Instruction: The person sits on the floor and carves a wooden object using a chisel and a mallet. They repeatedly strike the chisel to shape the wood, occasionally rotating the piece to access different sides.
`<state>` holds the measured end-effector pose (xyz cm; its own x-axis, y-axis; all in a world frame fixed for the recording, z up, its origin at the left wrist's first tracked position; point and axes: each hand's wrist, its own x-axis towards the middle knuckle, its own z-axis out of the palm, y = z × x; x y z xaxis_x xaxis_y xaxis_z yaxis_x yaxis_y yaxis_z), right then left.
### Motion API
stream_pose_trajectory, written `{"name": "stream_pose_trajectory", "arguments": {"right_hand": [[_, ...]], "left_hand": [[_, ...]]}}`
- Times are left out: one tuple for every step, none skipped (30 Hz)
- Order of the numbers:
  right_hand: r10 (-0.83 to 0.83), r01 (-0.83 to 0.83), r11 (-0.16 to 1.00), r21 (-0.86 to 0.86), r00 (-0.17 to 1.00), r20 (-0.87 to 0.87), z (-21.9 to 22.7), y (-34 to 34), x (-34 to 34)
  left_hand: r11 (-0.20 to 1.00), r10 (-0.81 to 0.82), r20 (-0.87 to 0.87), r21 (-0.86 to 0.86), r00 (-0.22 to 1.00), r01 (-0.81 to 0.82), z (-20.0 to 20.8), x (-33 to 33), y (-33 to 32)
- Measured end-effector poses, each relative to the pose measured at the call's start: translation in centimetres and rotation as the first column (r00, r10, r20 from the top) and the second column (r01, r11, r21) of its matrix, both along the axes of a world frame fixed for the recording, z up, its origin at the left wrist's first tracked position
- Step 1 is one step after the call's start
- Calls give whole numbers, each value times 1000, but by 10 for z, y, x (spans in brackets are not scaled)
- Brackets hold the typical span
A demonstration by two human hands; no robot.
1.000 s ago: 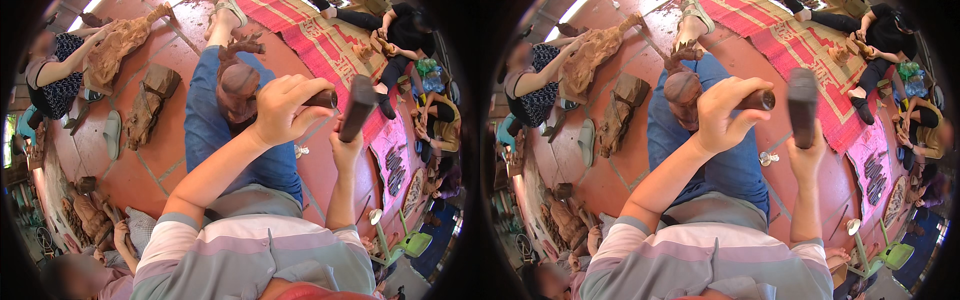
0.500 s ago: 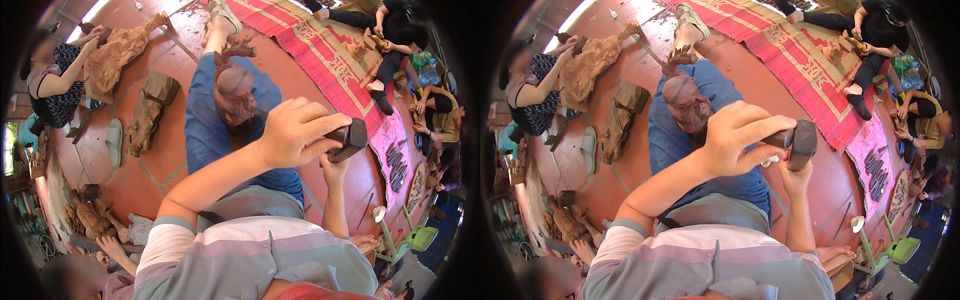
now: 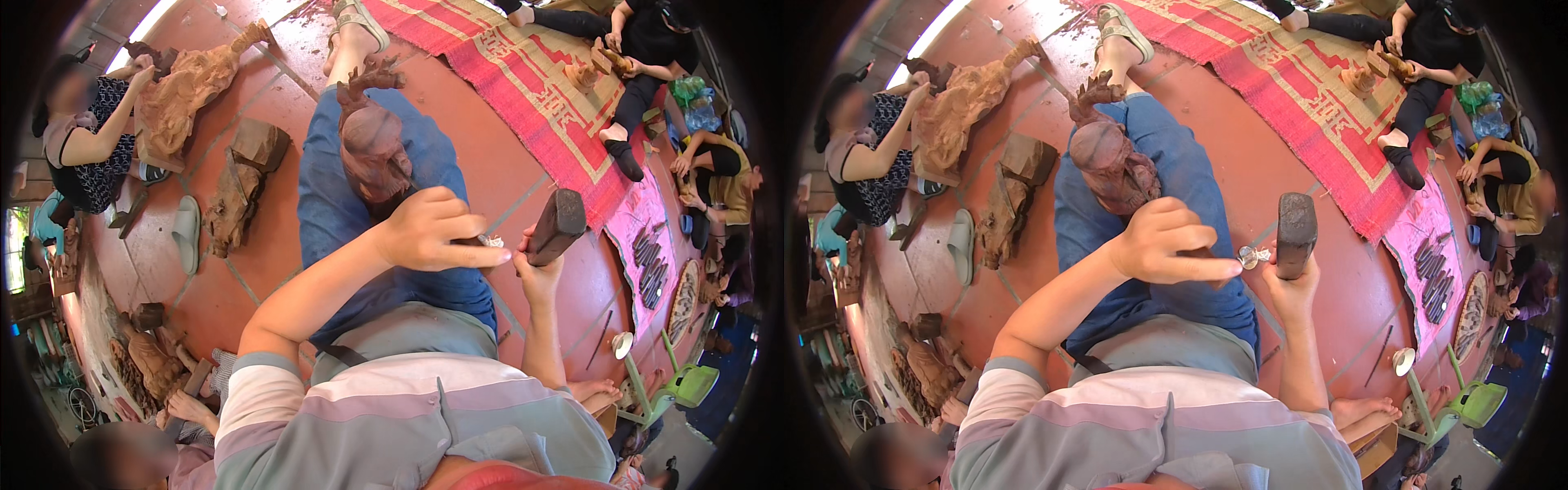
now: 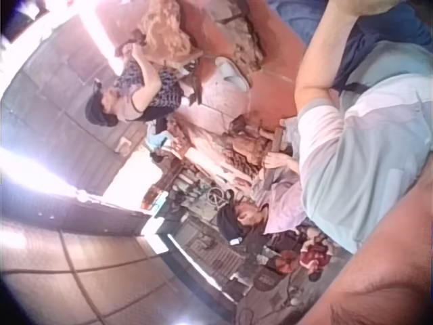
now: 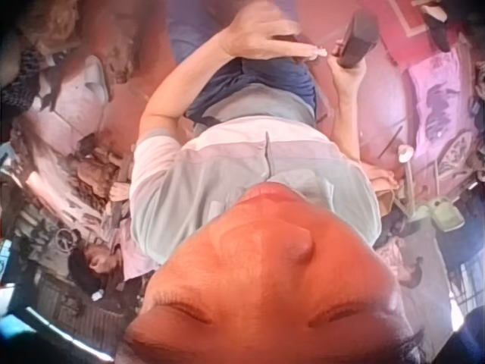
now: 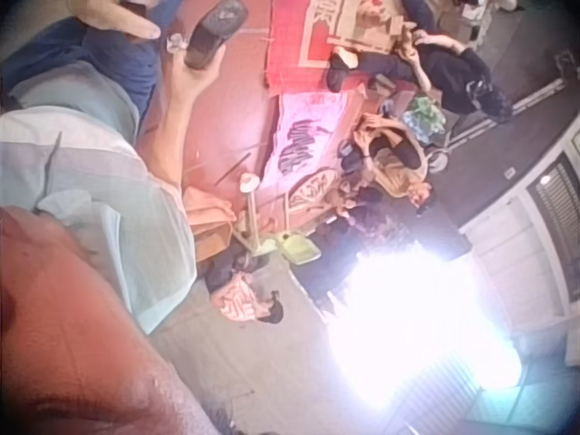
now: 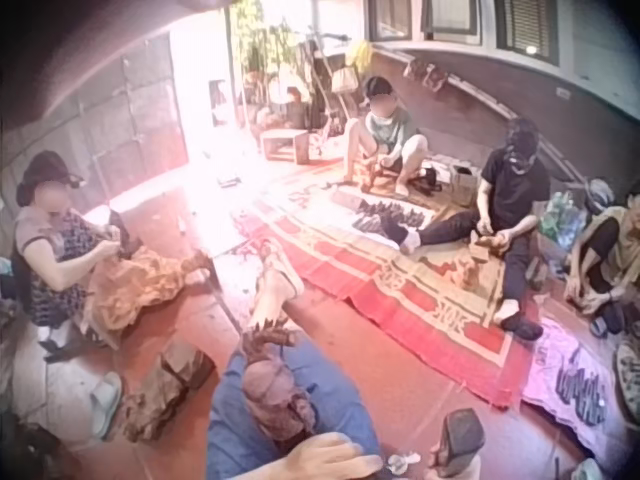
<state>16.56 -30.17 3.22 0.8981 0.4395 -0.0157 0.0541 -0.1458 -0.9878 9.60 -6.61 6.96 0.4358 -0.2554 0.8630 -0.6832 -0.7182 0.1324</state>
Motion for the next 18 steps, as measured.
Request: {"name": "stream_pose_trajectory", "arguments": {"right_hand": [[4, -4, 1000, -7, 1000, -7, -1, -2, 0], [5, -5, 1000, -11, 1000, -12, -2, -3, -1], [5, -6, 1000, -16, 1000, -18, -3, -4, -1], [1, -1, 1000, 0, 1000, -3, -3, -4, -1], [2, -2, 1000, 15, 1000, 9, -4, -3, -2], [3, -3, 1000, 31, 1000, 21, -4, -1, -2], [-21, 22, 998, 51, 1000, -14, -3, 1, -4], [-44, 48, 996, 72, 998, -48, 1, 3, -6], [-67, 74, 993, 91, 994, -82, 3, 4, -8], [-57, 64, 995, 78, 995, -87, 2, 4, -9], [-45, 51, 997, 63, 995, -87, 1, 3, -9], [-37, 41, 998, 50, 995, -88, 0, 2, -9], [-36, 40, 998, 42, 994, -101, 1, 1, -8], [-38, 43, 999, 34, 992, -119, 2, 0, -9], [-40, 44, 999, 26, 990, -137, 2, -1, -9], [-43, 47, 999, 24, 992, -116, 1, -2, -8], [-41, 44, 999, 24, 995, -95, 0, -2, -7], [-39, 41, 999, 24, 996, -74, -1, -1, -6]], "left_hand": [[1000, -15, -6, 1, 1000, 15, 0, -4, 0], [1000, -30, -51, 0, 998, 30, 3, -7, -1], [999, -45, -96, -1, 994, 45, 9, -11, -2], [998, -60, -141, -3, 988, 60, 15, -15, -5], [1000, -28, -168, 0, 985, 28, 20, -18, -13], [999, -35, -151, -2, 988, 36, 19, -15, -17], [999, -43, -133, -4, 990, 43, 17, -12, -21], [999, -51, -114, -5, 992, 51, 16, -11, -23], [997, -65, -116, 29, 991, 69, 18, -7, -18], [998, -51, -143, 40, 988, 57, 14, -3, -11], [998, -34, -164, 50, 986, 43, 7, 0, -5], [998, -20, -187, 62, 982, 33, -1, 1, -1], [997, -12, -181, 78, 983, 27, -7, -1, 1], [997, -17, -191, 68, 981, 31, -6, -5, -2], [998, -22, -202, 58, 979, 34, -4, -10, -7], [998, -26, -212, 48, 977, 37, -1, -14, -12], [999, -31, -205, 32, 978, 39, 5, -18, -17], [999, -43, -200, 7, 979, 45, 9, -16, -17]]}}
